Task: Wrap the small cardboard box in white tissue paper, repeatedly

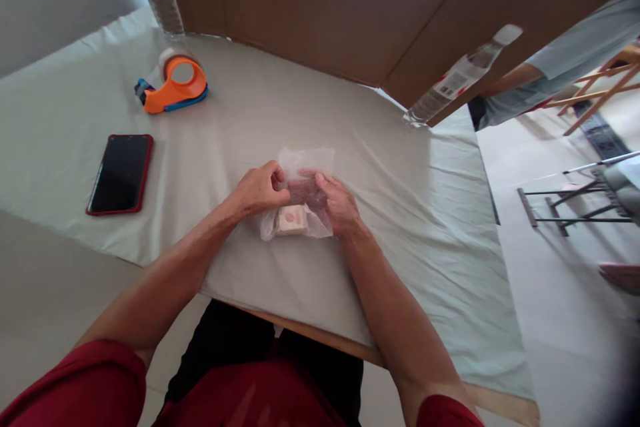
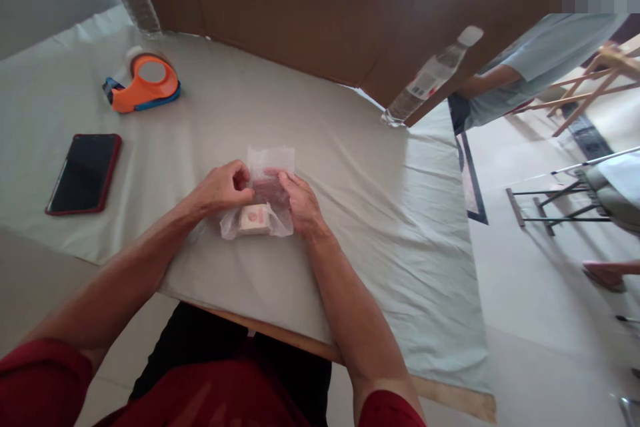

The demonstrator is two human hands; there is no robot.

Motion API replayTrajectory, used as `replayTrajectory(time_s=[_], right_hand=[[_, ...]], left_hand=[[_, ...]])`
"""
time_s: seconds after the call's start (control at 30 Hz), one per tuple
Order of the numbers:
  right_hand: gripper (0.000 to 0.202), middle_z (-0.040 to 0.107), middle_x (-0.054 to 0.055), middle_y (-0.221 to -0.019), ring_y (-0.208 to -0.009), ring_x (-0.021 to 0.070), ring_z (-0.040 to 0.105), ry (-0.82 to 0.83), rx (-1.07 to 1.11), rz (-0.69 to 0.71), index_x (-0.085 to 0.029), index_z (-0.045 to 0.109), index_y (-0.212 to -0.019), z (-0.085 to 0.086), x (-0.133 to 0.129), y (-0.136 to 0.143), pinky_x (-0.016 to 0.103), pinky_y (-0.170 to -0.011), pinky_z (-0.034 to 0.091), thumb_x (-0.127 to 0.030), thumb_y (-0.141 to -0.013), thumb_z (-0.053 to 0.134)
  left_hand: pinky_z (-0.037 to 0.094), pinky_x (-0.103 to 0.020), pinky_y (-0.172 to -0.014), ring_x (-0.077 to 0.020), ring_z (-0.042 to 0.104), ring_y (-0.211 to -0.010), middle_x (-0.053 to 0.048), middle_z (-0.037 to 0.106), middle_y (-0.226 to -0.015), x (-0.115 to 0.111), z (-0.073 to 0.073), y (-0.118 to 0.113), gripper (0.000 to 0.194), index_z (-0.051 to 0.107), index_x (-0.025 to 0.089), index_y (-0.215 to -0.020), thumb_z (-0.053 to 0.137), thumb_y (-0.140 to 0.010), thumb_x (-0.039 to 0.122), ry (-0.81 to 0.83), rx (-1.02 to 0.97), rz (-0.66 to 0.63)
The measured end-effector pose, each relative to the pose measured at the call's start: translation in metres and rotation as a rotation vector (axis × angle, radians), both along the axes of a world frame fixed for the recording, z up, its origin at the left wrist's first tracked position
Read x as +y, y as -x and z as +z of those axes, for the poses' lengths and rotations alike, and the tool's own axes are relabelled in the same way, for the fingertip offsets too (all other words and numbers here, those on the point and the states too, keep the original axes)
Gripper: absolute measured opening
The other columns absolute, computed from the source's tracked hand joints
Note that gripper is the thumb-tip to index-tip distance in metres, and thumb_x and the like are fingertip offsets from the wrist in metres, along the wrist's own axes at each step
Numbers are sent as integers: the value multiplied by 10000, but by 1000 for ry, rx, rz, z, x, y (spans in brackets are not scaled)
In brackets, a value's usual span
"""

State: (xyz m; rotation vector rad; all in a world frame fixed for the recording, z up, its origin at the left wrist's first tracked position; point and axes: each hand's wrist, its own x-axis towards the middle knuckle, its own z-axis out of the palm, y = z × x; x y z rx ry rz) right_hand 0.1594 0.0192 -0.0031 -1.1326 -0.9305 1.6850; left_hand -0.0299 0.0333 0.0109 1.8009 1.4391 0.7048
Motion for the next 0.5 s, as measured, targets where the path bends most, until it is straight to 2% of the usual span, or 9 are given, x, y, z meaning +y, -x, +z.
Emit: replayTrajectory(time_s=[0.1, 0.2, 0.3, 0.4, 0.5], right_hand=[[403, 777, 68, -917, -797, 185, 730, -34, -153, -145, -208, 701, -1018, -3, 3, -5, 321, -723, 590, -567, -840, 663], [422, 703, 34, -787, -648, 142, 638, -132, -321, -255, -190, 698, -955, -7, 8, -14, 258, -572, 522, -584, -807, 664], [338, 599, -12, -667, -567, 117, 538, -238, -418, -343, -185, 684, -848, -11, 13, -22, 239, -514, 453, -516, -786, 661], [267, 565, -25, -651, -563, 120, 498, -282, -531, -379, -185, 662, -832, -19, 18, -30, 250, -515, 432, -442, -763, 639], [328, 633, 10, -802, -663, 136, 546, -359, -671, -434, -183, 649, -982, -22, 22, -36, 275, -608, 480, -413, -751, 614]], left_hand=[[339, -251, -553, -124, 459, -569, 38, 526, -602, 7, -1, 7, 83, 537, 208, -702, 568, -627, 229, 66, -154, 64], [357, -243, -514, -125, 481, -513, 37, 546, -573, 15, -2, 15, 183, 559, 201, -789, 545, -606, 198, 164, -336, 226], [394, -242, -489, -127, 504, -462, 42, 574, -569, 21, -5, 19, 320, 546, 200, -924, 543, -606, 169, 213, -462, 338], [428, -238, -497, -129, 540, -487, 46, 590, -614, 25, -10, 20, 400, 531, 201, -1028, 562, -631, 165, 168, -463, 365], [449, -236, -549, -124, 551, -560, 42, 580, -675, 27, -13, 22, 447, 553, 192, -1097, 585, -653, 157, 76, -360, 384]])
